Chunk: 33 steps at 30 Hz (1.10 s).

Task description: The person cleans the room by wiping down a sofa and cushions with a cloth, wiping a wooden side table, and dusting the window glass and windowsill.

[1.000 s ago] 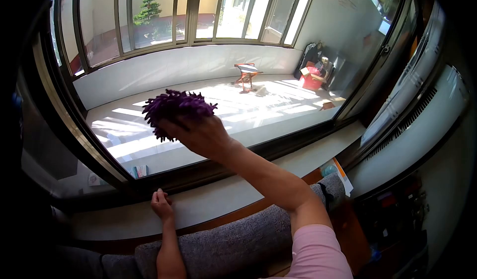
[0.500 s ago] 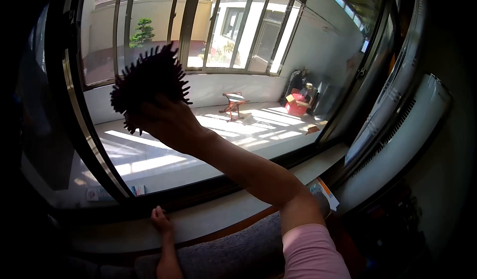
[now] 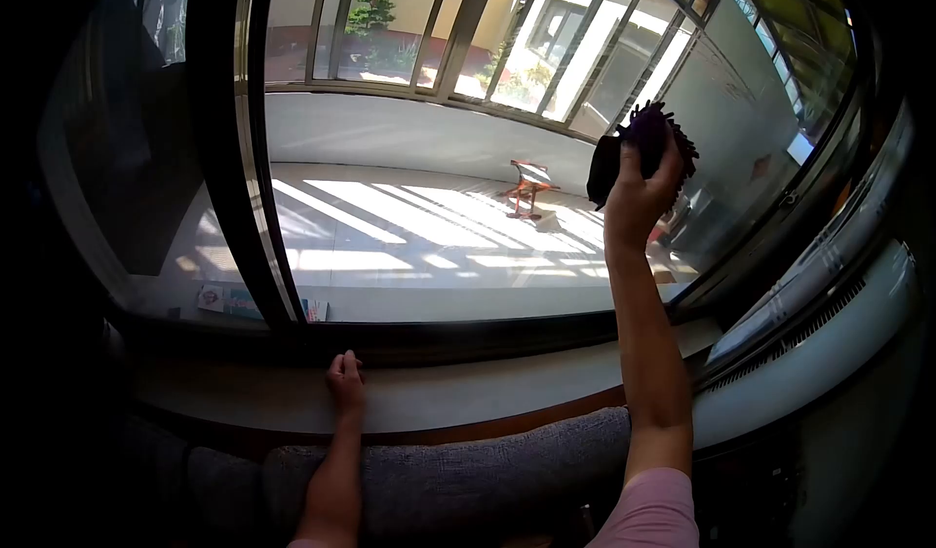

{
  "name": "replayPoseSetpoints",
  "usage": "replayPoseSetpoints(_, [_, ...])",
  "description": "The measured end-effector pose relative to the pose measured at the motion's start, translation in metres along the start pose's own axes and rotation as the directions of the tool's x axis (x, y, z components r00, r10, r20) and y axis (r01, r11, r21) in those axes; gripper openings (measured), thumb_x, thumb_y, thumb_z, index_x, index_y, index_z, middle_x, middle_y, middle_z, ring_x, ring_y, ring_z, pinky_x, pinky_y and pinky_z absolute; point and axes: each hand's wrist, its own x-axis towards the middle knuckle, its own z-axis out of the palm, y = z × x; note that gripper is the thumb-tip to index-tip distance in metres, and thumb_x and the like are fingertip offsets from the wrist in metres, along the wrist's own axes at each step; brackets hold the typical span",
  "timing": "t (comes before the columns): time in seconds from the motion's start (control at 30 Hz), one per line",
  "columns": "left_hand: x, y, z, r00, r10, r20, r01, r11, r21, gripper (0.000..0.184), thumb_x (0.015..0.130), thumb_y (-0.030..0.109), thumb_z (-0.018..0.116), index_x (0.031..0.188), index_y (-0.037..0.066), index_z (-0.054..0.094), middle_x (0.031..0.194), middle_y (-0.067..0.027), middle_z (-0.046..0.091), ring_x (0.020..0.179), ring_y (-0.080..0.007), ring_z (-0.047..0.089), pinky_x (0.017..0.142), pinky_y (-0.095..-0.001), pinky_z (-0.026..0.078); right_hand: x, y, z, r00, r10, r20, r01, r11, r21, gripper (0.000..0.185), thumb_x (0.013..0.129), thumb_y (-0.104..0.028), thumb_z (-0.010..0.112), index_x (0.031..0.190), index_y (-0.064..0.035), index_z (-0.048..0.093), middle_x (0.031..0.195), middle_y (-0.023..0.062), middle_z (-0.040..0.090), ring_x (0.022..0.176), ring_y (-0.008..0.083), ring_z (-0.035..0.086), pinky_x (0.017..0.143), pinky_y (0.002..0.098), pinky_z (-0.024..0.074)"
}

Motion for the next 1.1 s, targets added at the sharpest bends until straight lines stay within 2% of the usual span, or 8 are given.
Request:
replayPoseSetpoints(0.07, [0.001,-0.002,-0.002,1.000,0.002,-0.005,-0.002,1.000,0.011,0.037,0.100,0.027,0.057,0.069,0.007,0.053,0.057,0.0028,0.046,0.047,-0.0051,0.043,0.044,-0.0256,0.033,-0.061,-0.055,0.019,0.942,-0.204,0.268,0.184,0.978,0.099,0.043,0.088,-0.003,0.067,0.130,-0.0083,0.059,0.116,0.0124,0.059,0.107,0.0260,0.056,0.096,0.0371,0.0445])
replayPoseSetpoints(0.23, [-0.003,0.011,-0.003,0.998,-0.017,-0.061,0.019,0.999,0.039,0.036,0.097,0.029,0.057,0.072,0.004,0.060,0.053,-0.0011,0.050,0.051,-0.0078,0.049,0.049,-0.0289,0.037,-0.175,-0.085,0.063,0.281,-0.743,0.608,0.710,0.587,0.389,0.026,0.082,-0.019,0.070,0.108,-0.0204,0.073,0.109,-0.0022,0.064,0.107,0.0231,0.056,0.094,0.0389,0.0494])
replayPoseSetpoints(0.4, [-0.006,0.022,-0.002,0.997,-0.004,-0.071,0.001,0.999,-0.035,0.038,0.098,0.032,0.059,0.070,0.005,0.058,0.053,0.0019,0.048,0.052,-0.0054,0.044,0.049,-0.0284,0.035,-0.138,-0.058,0.040,0.532,-0.644,0.549,0.713,0.691,0.120,0.037,0.081,-0.006,0.072,0.117,-0.0155,0.071,0.116,0.0096,0.064,0.108,0.0315,0.058,0.094,0.0440,0.0477])
replayPoseSetpoints(0.57, [-0.008,0.028,0.003,0.989,0.030,-0.143,-0.039,0.997,-0.060,0.039,0.098,0.029,0.059,0.069,0.003,0.058,0.052,-0.0001,0.046,0.051,-0.0069,0.044,0.048,-0.0298,0.036,-0.071,-0.071,0.045,0.963,-0.200,0.181,0.179,0.976,0.123,0.036,0.092,-0.004,0.066,0.128,-0.0049,0.062,0.121,0.0084,0.064,0.110,0.0234,0.061,0.101,0.0342,0.0452])
replayPoseSetpoints(0.67, [-0.009,0.033,-0.002,0.992,-0.023,-0.122,0.014,0.998,-0.069,0.038,0.098,0.030,0.058,0.070,0.004,0.058,0.052,0.0002,0.049,0.050,-0.0069,0.047,0.048,-0.0279,0.037,-0.104,-0.114,0.071,0.910,-0.359,0.208,0.333,0.931,0.152,0.037,0.090,-0.003,0.065,0.127,-0.0091,0.063,0.111,0.0078,0.064,0.106,0.0235,0.060,0.097,0.0357,0.0454])
replayPoseSetpoints(0.77, [-0.010,0.043,-0.002,0.988,-0.044,-0.151,0.027,0.993,-0.114,0.038,0.097,0.031,0.057,0.071,0.004,0.058,0.052,-0.0002,0.050,0.049,-0.0076,0.048,0.048,-0.0271,0.038,-0.186,-0.124,0.090,0.570,-0.648,0.506,0.640,0.736,0.221,0.040,0.079,-0.005,0.069,0.117,-0.0159,0.071,0.111,0.0061,0.064,0.101,0.0250,0.057,0.092,0.0398,0.0455])
replayPoseSetpoints(0.9, [-0.009,0.043,-0.006,0.985,-0.058,-0.163,0.032,0.987,-0.157,0.036,0.098,0.029,0.056,0.072,0.005,0.059,0.052,0.0011,0.051,0.049,-0.0073,0.048,0.050,-0.0254,0.039,-0.277,-0.080,0.070,0.327,-0.659,0.677,0.558,0.713,0.425,0.032,0.081,-0.013,0.068,0.112,-0.0172,0.072,0.114,0.0040,0.063,0.105,0.0245,0.059,0.092,0.0410,0.0487])
replayPoseSetpoints(1.1, [-0.010,0.041,-0.004,0.986,-0.077,-0.149,0.050,0.983,-0.176,0.036,0.100,0.029,0.056,0.072,0.006,0.058,0.052,0.0016,0.051,0.049,-0.0060,0.049,0.049,-0.0232,0.039,-0.236,0.049,-0.033,0.765,-0.183,0.618,0.326,0.937,-0.125,0.040,0.082,0.004,0.066,0.122,-0.0025,0.062,0.121,0.0165,0.059,0.112,0.0332,0.057,0.100,0.0423,0.0452])
